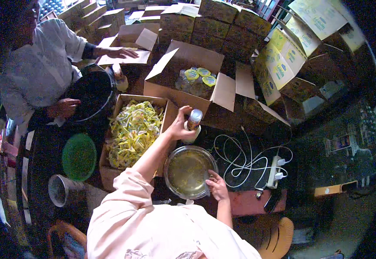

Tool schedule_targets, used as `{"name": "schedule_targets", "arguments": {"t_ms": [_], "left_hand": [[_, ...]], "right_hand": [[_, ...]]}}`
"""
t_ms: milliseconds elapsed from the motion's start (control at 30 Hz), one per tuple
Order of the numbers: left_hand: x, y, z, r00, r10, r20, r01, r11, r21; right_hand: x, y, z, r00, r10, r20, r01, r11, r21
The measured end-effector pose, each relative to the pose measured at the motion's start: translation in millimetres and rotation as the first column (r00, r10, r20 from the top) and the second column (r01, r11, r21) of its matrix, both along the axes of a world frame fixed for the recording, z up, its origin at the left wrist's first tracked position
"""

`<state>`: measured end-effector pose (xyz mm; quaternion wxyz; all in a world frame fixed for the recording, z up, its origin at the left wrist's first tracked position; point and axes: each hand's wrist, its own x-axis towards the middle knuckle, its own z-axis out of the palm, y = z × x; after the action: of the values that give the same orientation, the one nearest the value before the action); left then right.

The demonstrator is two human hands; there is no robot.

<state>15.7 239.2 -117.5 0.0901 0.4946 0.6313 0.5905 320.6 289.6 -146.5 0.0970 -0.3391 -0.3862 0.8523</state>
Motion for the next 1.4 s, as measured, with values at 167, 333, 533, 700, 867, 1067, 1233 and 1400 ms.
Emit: {"name": "schedule_targets", "arguments": {"t_ms": [167, 333, 533, 700, 867, 1067, 1233, 1400], "left_hand": [[22, -49, 90, 0.949, 0.166, 0.269, -0.267, 0.877, 0.401], [102, -133, 235, 0.678, -0.734, 0.037, 0.367, 0.381, 0.848], [123, -179, 298, 0.336, -0.883, -0.328, 0.816, 0.099, 0.569], [119, -188, 295, 0.407, -0.863, -0.300, 0.769, 0.146, 0.623], [108, -179, 283, 0.545, -0.807, -0.229, 0.629, 0.213, 0.748], [29, -123, 232, 0.422, -0.870, -0.254, 0.701, 0.136, 0.700], [-113, 10, 105, 0.884, -0.015, 0.466, 0.023, 1.000, -0.010], [-180, 97, -3, 0.943, 0.244, -0.227, -0.333, 0.727, -0.600]], "right_hand": [[-16, -6, 22, 0.834, -0.017, 0.552, -0.502, 0.393, 0.770], [-27, -20, 21, 0.830, -0.040, 0.557, -0.537, 0.217, 0.815], [-31, -27, 17, 0.828, -0.060, 0.558, -0.532, 0.234, 0.814], [-25, -32, 15, 0.818, -0.116, 0.564, -0.530, 0.230, 0.816], [-27, -31, 14, 0.815, -0.122, 0.566, -0.510, 0.312, 0.801], [-39, -27, 22, 0.808, -0.100, 0.581, -0.521, 0.341, 0.783], [-37, -17, 10, 0.845, -0.194, 0.498, -0.479, 0.136, 0.867], [-33, -10, 7, 0.841, -0.227, 0.492, -0.445, 0.227, 0.866]]}}
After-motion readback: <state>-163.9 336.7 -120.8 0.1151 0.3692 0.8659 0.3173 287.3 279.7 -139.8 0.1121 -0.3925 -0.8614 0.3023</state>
